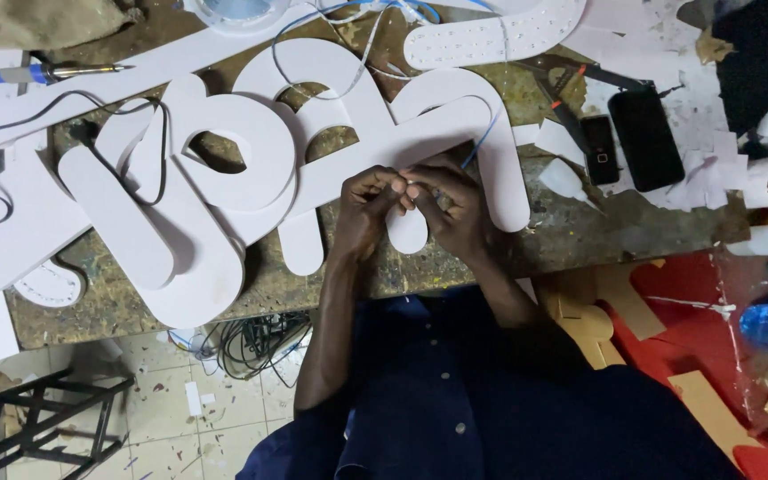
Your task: Attaching LED light strips to the back of sign letters using scissors to cut them to length.
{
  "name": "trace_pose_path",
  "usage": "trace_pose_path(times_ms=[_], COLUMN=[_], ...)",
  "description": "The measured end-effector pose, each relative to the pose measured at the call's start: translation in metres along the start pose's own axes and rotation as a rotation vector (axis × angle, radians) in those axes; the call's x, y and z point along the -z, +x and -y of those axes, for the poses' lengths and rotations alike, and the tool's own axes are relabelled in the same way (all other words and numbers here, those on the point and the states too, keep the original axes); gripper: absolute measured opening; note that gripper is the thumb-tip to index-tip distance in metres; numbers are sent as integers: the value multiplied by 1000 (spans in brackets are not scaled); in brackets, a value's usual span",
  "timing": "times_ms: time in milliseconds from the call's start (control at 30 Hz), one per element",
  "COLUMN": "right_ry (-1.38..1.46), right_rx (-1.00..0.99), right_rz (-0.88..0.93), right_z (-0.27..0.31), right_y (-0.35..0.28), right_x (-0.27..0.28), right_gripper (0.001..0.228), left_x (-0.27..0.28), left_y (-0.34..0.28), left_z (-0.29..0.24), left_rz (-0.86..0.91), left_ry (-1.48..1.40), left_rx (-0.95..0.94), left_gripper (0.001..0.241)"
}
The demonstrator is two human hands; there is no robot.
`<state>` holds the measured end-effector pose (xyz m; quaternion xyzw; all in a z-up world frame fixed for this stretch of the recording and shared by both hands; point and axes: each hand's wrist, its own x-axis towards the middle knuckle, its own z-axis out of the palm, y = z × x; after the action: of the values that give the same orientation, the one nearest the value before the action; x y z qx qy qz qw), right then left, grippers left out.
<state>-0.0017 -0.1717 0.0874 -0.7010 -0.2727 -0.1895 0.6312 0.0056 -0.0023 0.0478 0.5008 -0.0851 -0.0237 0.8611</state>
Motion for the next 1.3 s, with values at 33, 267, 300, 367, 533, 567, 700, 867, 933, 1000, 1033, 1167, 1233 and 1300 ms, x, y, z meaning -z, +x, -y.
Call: trace_pose_path(times_ms=[33, 267, 300, 367, 533, 567, 700, 867, 933, 1000, 1033, 1167, 1233, 1300], right_ry=[72, 491, 495, 616, 884, 1098, 1164, 353, 175, -6, -154, -304, -292, -283], right_rx=[-43, -490, -490, -621, -750, -745, -493, -212, -102, 2, -33, -18, 1, 21], right_rz=[-14, -232, -228, -325, -502, -606, -632, -832, -720, -609, -520, -131, -53, 25], right_z=[-4, -82, -89, -107, -94, -105, -97, -59, -47, -34, -27, -15, -15, -15], right_y=[-1, -44, -49, -51, -1, 3, 38, 40, 41, 33, 27, 14, 8, 6], right_x=[-2, -16, -12, -9, 75, 102, 177, 192, 160, 128, 112, 63, 40, 25], right_gripper=[23, 16, 16, 14, 6, 5, 45, 61, 36, 12, 14, 13, 24, 37], left_x=[1, -8, -9, -8, 37, 45, 90, 84, 93, 74, 50, -20, -34, -41], left_y=[0, -1, -3, -1, 35, 48, 94, 66, 55, 36, 25, 3, -3, -4], left_z=[2, -20, -17, -13, 9, 8, -30, -67, -40, -37, -48, -50, -51, -46], left_rz=[-4, -23, -28, -14, -214, -353, -474, -468, -284, -69, -62, -28, 3, 37], left_ry=[-9, 105, 108, 127, -75, -210, -685, 646, 1080, 1500, 1523, 1103, 943, 782], left_rx=[3, 23, 21, 16, -31, -57, -118, -390, -336, -259, -226, -310, -221, -133], left_gripper=[12, 8, 8, 6, 9, 12, 16, 17, 21, 58, 47, 36, 29, 24])
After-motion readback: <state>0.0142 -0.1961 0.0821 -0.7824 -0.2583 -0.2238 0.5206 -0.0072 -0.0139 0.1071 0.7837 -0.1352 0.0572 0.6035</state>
